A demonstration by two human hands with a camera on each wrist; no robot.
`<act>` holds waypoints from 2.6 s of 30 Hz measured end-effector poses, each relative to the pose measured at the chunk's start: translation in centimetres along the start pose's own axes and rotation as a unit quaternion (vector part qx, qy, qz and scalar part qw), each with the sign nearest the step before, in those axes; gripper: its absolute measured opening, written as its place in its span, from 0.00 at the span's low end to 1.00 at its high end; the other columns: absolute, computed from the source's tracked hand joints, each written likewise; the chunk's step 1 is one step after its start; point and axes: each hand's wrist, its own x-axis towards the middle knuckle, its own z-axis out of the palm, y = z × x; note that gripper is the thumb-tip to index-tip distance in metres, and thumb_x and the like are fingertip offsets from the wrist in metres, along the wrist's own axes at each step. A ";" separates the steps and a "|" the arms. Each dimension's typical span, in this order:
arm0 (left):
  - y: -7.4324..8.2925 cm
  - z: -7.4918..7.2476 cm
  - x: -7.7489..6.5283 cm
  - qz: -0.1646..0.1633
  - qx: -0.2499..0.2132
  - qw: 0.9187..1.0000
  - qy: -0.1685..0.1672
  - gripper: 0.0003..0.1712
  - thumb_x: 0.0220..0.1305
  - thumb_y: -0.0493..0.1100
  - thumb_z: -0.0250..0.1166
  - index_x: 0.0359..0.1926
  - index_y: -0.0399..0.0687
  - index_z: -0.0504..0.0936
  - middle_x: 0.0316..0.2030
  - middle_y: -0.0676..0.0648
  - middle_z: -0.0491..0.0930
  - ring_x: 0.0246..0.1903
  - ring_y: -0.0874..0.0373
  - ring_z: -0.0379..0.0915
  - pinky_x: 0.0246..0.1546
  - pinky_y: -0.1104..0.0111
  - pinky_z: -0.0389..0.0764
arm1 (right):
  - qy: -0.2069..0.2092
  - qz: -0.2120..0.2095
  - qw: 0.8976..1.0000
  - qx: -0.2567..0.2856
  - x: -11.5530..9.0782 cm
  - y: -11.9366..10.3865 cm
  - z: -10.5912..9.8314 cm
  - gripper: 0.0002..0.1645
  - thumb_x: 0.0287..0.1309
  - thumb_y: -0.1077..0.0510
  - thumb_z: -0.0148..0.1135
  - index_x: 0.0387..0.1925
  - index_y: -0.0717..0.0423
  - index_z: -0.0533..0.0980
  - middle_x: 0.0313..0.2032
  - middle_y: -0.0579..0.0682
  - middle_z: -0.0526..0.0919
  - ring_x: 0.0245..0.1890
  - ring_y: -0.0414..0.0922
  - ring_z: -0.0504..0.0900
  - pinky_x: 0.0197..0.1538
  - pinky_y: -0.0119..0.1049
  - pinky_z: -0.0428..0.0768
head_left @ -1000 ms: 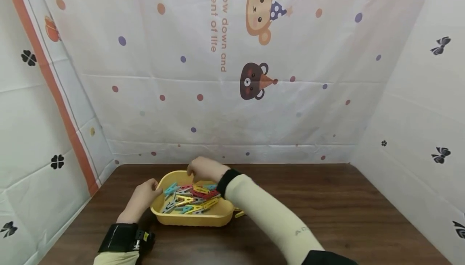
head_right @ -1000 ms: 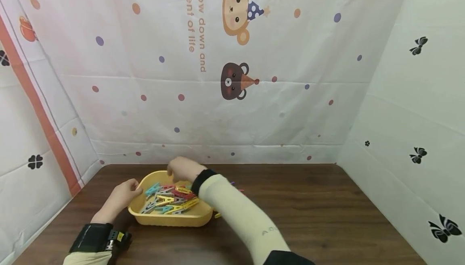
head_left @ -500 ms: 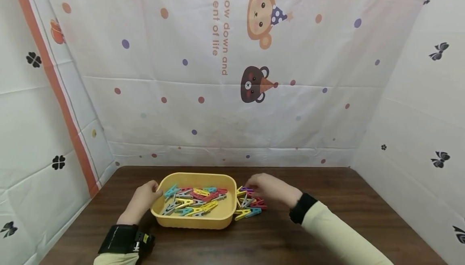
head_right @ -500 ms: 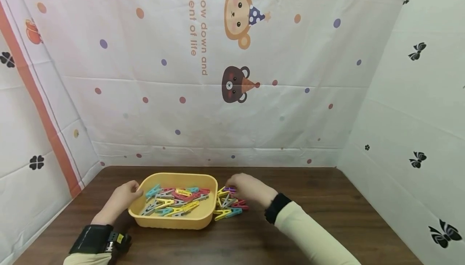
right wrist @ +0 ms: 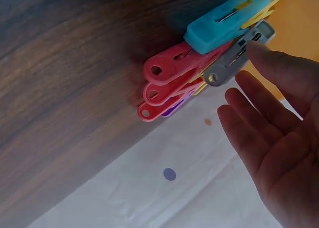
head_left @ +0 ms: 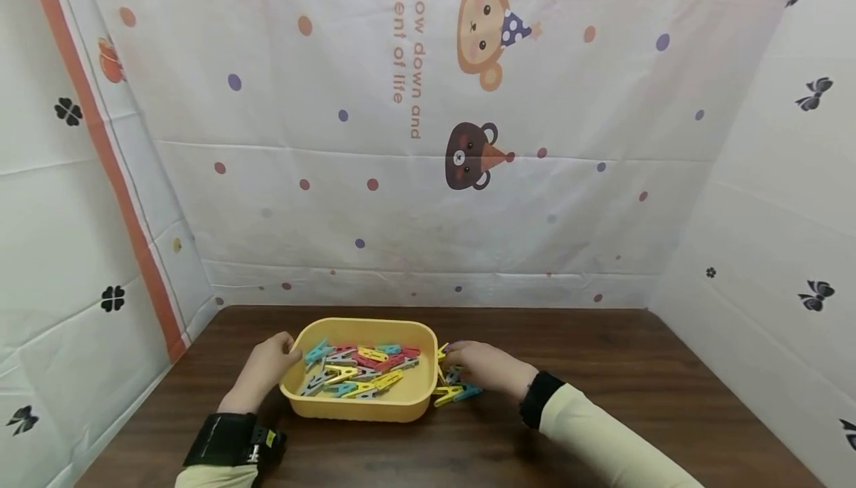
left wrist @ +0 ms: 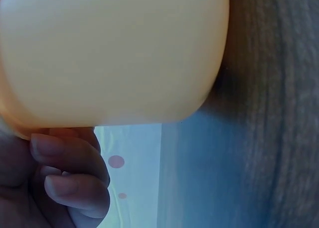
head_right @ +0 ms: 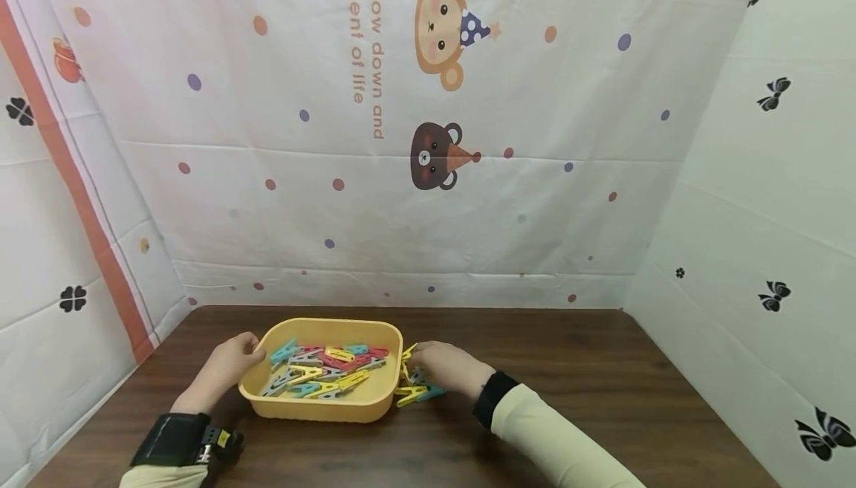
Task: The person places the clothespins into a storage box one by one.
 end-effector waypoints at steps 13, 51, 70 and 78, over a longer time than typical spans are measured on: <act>-0.1 0.1 0.1 -0.009 -0.013 1.000 -0.013 0.10 0.70 0.38 0.57 0.33 0.39 0.68 0.23 0.47 0.66 0.23 0.56 0.65 0.26 0.66 0.66 | 0.029 -0.007 1.000 0.003 0.0 1.2 0.3 0.10 0.60 0.67 0.68 0.43 0.54 0.86 0.41 0.47 0.89 0.44 0.43 0.86 0.49 0.36 0.84; 0.5 0.1 0.2 -0.021 -0.013 1.000 -0.019 0.09 0.71 0.38 0.56 0.35 0.37 0.68 0.25 0.46 0.66 0.25 0.55 0.66 0.27 0.66 0.67 | -0.024 0.029 0.999 -0.014 16.1 -8.2 -4.1 0.10 0.67 0.53 0.65 0.47 0.51 0.83 0.42 0.46 0.87 0.35 0.37 0.78 0.41 0.29 0.76; 0.3 -0.1 0.3 -0.026 -0.007 1.000 -0.014 0.09 0.69 0.39 0.58 0.34 0.38 0.69 0.25 0.46 0.68 0.26 0.55 0.67 0.27 0.66 0.68 | -0.113 0.081 0.990 0.025 15.5 -9.1 -2.3 0.09 0.60 0.54 0.72 0.28 0.50 0.80 0.28 0.42 0.79 0.27 0.38 0.71 0.33 0.31 0.71; 0.5 -0.1 0.2 -0.025 -0.006 1.000 -0.014 0.09 0.69 0.38 0.58 0.34 0.38 0.69 0.25 0.46 0.68 0.26 0.55 0.68 0.27 0.67 0.68 | -0.047 0.027 0.997 0.057 11.2 -7.2 -7.3 0.12 0.67 0.49 0.66 0.44 0.52 0.83 0.41 0.48 0.87 0.38 0.40 0.80 0.45 0.33 0.78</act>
